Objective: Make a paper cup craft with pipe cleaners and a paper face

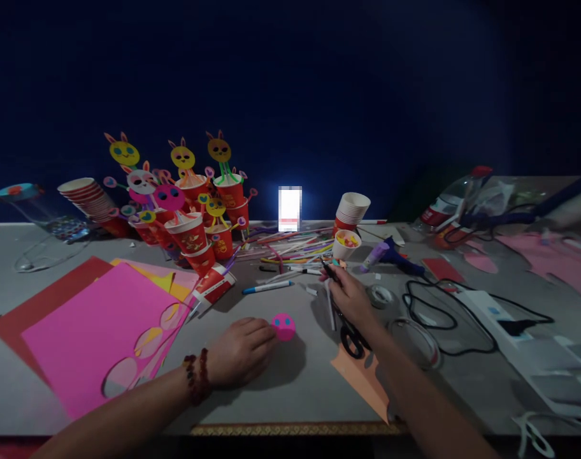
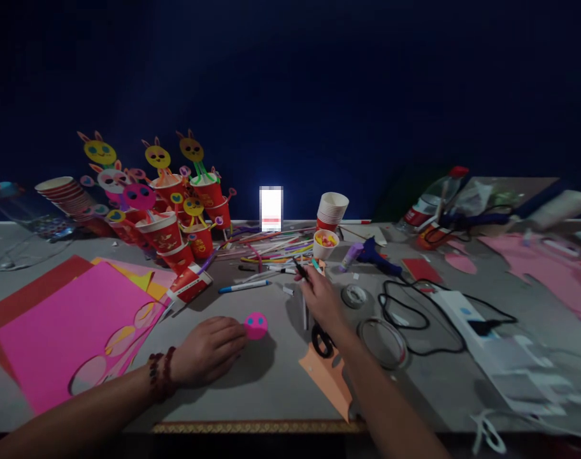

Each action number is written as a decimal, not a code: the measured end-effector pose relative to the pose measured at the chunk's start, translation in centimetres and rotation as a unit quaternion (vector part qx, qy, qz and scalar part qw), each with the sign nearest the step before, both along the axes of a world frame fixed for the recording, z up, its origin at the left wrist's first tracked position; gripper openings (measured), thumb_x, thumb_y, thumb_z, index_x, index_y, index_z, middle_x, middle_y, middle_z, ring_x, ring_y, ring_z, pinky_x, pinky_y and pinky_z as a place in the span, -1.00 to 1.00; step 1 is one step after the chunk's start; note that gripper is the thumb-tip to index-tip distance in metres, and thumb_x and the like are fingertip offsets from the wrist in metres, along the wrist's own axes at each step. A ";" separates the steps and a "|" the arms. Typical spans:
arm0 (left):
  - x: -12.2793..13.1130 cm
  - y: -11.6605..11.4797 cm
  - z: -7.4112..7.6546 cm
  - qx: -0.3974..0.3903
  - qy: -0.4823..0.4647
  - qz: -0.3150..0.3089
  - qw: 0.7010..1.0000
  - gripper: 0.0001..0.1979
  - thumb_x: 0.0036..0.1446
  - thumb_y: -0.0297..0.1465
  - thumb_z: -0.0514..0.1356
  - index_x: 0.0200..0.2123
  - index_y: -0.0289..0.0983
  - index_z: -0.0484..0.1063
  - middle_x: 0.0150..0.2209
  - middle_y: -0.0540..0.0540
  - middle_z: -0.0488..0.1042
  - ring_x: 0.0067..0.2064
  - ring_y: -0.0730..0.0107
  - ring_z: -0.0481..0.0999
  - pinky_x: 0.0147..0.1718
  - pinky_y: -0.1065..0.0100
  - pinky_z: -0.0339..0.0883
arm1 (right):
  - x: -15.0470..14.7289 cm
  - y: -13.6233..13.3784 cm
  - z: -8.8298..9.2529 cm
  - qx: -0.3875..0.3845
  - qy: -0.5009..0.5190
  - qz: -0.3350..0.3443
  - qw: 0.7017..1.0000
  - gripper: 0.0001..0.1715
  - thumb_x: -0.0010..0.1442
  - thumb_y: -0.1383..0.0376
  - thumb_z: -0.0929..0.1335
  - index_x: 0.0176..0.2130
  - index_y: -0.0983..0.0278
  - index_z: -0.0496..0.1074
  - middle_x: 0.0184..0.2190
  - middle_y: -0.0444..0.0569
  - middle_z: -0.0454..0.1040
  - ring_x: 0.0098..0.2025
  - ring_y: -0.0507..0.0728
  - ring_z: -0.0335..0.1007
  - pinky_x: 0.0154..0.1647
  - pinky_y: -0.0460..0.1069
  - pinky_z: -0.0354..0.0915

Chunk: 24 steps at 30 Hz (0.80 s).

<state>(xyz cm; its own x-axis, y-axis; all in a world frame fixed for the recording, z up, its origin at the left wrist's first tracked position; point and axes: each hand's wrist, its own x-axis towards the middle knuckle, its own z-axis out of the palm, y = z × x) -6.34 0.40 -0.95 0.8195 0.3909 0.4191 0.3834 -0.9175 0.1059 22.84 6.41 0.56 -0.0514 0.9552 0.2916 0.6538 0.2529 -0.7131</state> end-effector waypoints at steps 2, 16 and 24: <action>-0.1 0.0 -0.1 -0.004 -0.008 -0.004 1.000 -0.71 0.22 -0.47 0.08 -0.01 -0.34 0.41 -0.08 -0.24 0.54 -0.07 0.18 0.49 -0.11 0.18 0.42 | 0.0 0.1 -0.1 -0.013 0.032 0.008 0.999 -0.66 0.31 0.25 0.19 0.01 0.22 0.41 -0.35 -0.05 0.54 -0.23 0.20 0.45 -0.13 0.07 0.30; 0.4 -0.5 0.3 -0.019 0.017 -0.025 0.999 -0.80 0.23 -0.43 0.07 -0.14 -0.33 0.43 -0.05 -0.16 0.55 -0.04 0.18 0.48 -0.12 0.19 0.41 | -1.7 -1.5 0.6 -0.224 0.453 0.205 0.838 -0.55 0.17 0.19 0.41 0.07 0.16 0.45 -0.20 0.01 0.52 -0.21 0.13 0.45 -0.25 0.00 0.38; 0.6 -0.8 0.4 -0.029 0.038 -0.007 0.999 -0.80 0.25 -0.42 0.09 -0.10 -0.32 0.42 -0.01 -0.17 0.52 0.01 0.18 0.44 -0.11 0.21 0.38 | -3.4 -2.8 0.2 -0.257 0.310 0.164 0.901 -0.73 0.16 0.12 0.42 -0.22 0.23 0.41 -0.54 -0.20 0.39 -0.55 0.00 0.27 -0.54 -0.13 0.23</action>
